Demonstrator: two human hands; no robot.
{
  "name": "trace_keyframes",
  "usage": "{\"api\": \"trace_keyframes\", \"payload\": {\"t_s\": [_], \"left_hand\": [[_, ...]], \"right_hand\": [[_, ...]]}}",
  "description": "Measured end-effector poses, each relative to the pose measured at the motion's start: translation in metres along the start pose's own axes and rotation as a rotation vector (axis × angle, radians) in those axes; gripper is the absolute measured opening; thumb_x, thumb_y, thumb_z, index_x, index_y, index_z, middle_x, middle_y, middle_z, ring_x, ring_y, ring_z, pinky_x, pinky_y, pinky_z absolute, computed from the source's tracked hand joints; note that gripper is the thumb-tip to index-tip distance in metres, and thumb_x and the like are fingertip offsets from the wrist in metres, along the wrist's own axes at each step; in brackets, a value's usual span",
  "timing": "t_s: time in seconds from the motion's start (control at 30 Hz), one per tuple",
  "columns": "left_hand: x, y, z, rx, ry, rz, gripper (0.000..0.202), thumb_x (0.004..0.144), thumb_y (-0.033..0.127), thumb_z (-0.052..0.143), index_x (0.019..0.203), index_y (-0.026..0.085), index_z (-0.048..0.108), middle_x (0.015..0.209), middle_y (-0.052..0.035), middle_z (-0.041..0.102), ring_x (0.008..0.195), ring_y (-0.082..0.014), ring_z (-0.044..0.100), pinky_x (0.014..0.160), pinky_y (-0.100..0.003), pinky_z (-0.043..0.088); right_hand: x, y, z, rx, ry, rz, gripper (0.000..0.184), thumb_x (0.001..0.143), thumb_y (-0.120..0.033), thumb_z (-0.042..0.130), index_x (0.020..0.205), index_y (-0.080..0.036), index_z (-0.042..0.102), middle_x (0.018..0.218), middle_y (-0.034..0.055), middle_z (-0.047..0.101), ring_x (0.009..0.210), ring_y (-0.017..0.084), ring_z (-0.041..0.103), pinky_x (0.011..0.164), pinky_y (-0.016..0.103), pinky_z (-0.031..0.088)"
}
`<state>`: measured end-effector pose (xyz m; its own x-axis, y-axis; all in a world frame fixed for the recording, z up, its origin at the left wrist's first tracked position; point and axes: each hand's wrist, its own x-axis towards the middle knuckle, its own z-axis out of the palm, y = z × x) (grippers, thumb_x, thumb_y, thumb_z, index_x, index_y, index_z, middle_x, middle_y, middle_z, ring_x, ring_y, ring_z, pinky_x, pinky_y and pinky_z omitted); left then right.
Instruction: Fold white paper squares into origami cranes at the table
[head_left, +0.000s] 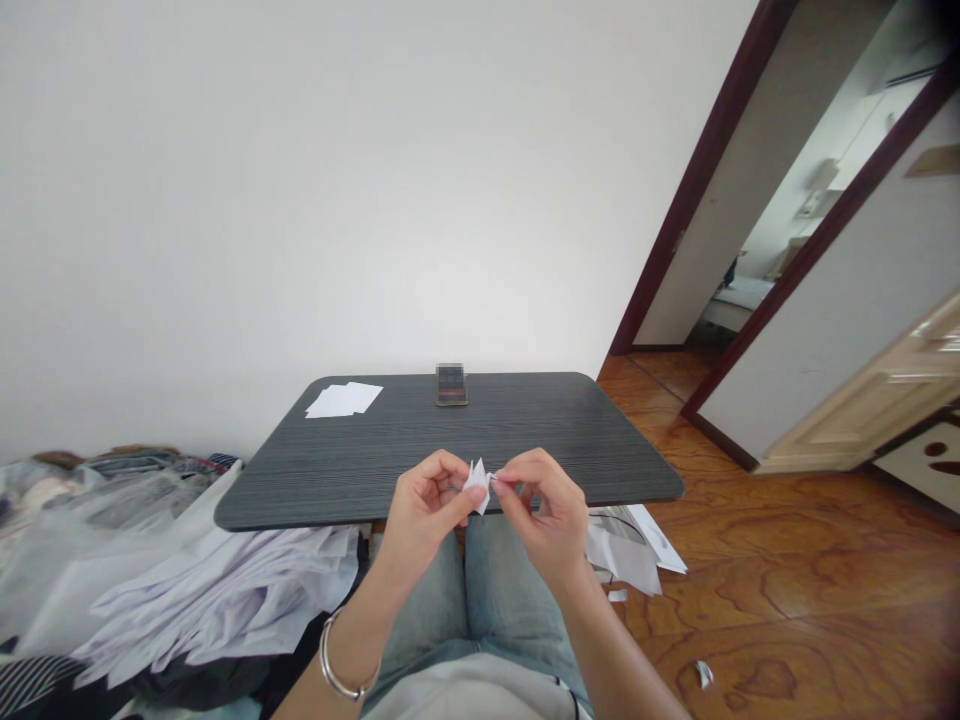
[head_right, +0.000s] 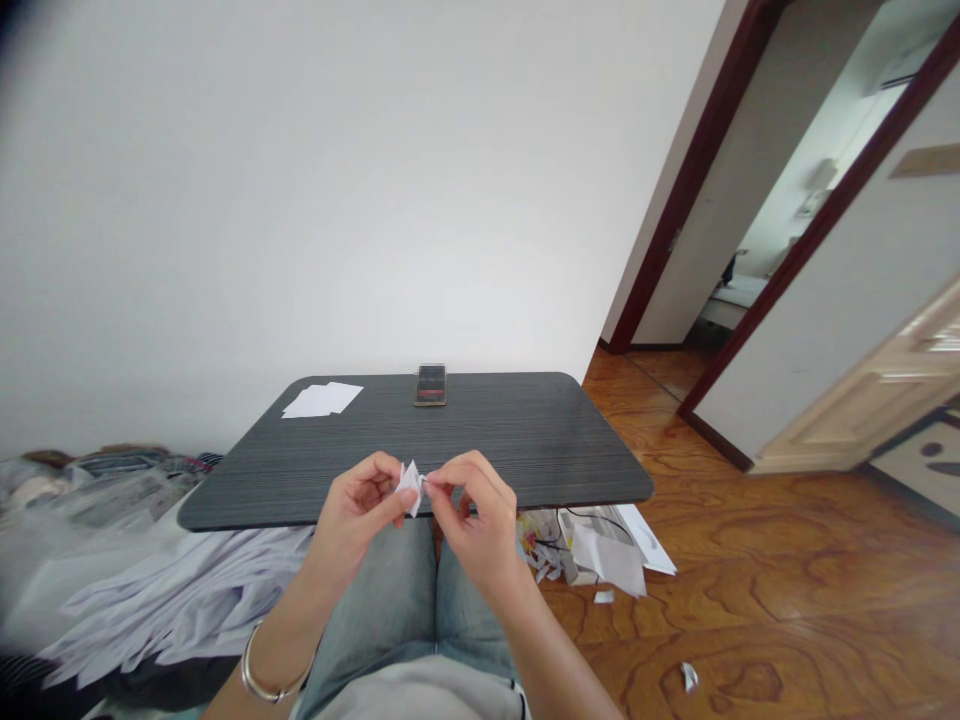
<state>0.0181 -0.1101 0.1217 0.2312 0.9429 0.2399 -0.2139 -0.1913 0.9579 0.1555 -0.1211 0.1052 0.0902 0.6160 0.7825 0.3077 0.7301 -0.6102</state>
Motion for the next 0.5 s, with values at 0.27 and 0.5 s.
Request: {"api": "trace_keyframes", "payload": {"t_s": [0.27, 0.5], "left_hand": [[-0.0012, 0.0002, -0.0007, 0.015, -0.006, 0.016, 0.022, 0.066, 0.027, 0.071, 0.069, 0.013, 0.055, 0.058, 0.0037, 0.051, 0.049, -0.0051, 0.044, 0.042, -0.014, 0.04], [-0.003, 0.0004, -0.0015, 0.05, -0.012, 0.068, 0.018, 0.068, 0.025, 0.07, 0.071, 0.013, 0.056, 0.064, 0.0011, 0.053, 0.054, -0.0068, 0.048, 0.045, -0.015, 0.041]], "right_hand": [[-0.0006, 0.0022, -0.0017, -0.107, 0.038, -0.094, 0.012, 0.076, -0.009, 0.058, 0.077, -0.02, 0.06, 0.068, 0.0016, 0.059, 0.053, 0.012, 0.05, 0.041, 0.022, 0.038], [-0.0032, 0.0063, -0.0045, -0.182, 0.058, -0.262, 0.02, 0.076, -0.004, 0.058, 0.083, -0.023, 0.062, 0.07, 0.0019, 0.061, 0.055, 0.012, 0.055, 0.045, 0.022, 0.042]]}}
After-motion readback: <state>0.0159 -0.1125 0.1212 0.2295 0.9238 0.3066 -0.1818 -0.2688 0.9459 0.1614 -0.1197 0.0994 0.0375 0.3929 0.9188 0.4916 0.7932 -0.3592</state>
